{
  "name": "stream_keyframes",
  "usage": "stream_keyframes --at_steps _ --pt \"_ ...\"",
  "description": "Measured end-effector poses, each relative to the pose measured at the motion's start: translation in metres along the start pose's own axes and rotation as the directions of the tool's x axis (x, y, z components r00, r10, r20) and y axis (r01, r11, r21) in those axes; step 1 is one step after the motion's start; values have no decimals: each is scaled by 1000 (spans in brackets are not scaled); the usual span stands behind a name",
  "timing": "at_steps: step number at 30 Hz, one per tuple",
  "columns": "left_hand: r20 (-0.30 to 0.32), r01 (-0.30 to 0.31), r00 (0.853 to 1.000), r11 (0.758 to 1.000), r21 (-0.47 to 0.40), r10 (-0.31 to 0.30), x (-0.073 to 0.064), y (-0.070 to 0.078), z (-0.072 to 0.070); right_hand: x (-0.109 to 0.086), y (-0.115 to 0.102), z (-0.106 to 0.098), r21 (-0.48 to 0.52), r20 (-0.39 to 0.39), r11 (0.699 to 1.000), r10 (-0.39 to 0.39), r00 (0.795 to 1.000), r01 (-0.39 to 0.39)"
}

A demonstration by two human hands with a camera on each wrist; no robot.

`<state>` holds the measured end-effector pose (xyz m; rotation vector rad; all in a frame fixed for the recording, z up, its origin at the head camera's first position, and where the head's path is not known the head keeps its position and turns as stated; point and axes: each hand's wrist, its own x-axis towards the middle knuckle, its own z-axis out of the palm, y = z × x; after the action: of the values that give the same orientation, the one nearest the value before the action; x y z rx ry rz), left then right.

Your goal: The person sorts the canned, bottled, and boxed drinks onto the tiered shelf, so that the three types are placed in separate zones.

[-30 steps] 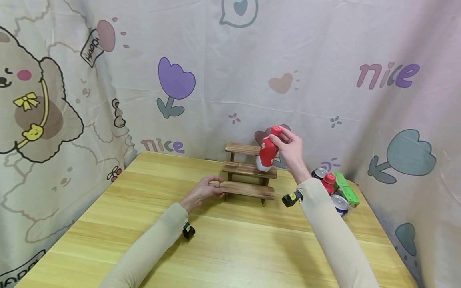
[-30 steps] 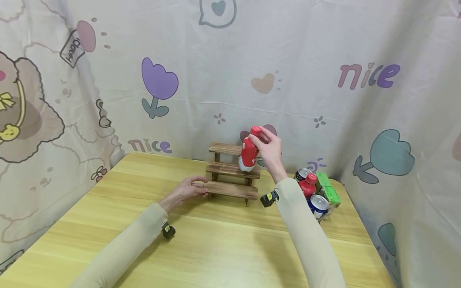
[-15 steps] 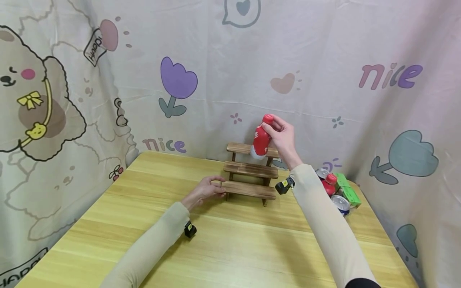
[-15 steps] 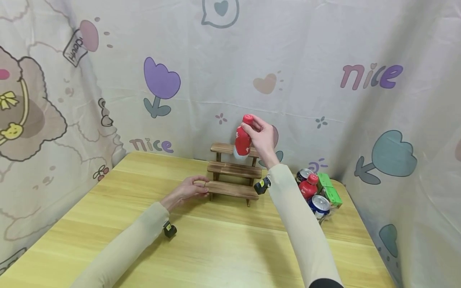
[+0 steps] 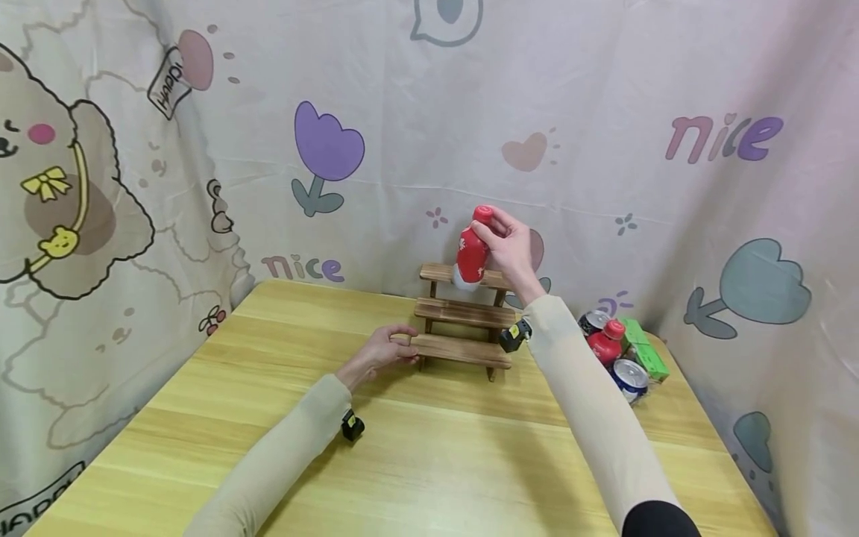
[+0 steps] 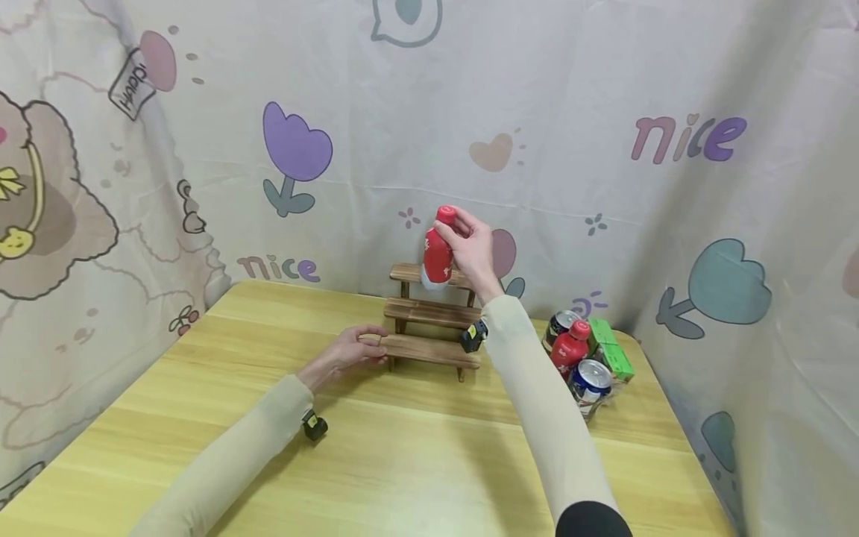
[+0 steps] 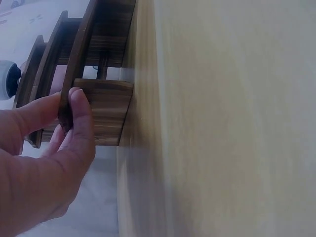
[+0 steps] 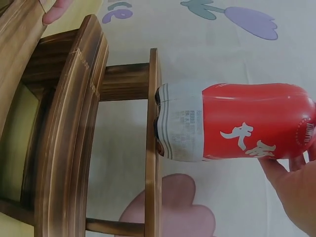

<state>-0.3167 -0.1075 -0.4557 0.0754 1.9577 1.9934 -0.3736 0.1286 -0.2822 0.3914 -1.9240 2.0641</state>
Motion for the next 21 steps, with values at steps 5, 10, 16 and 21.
stream_keyframes --at_steps 5,10,16,21 --pt "4 3 1000 1000 6 -3 0 1 -1 4 1 10 28 3 1000 13 1000 -13" --pt "11 -1 1000 1000 0 1 -1 2 0 10 2 19 124 12 992 17 1000 -19" --pt "0 -3 1000 1000 -3 3 -1 -1 -1 11 6 25 22 27 1000 4 1000 -5" --pt "-3 -8 1000 1000 -6 8 0 -2 -1 7 -3 29 -27 43 1000 14 999 -13"
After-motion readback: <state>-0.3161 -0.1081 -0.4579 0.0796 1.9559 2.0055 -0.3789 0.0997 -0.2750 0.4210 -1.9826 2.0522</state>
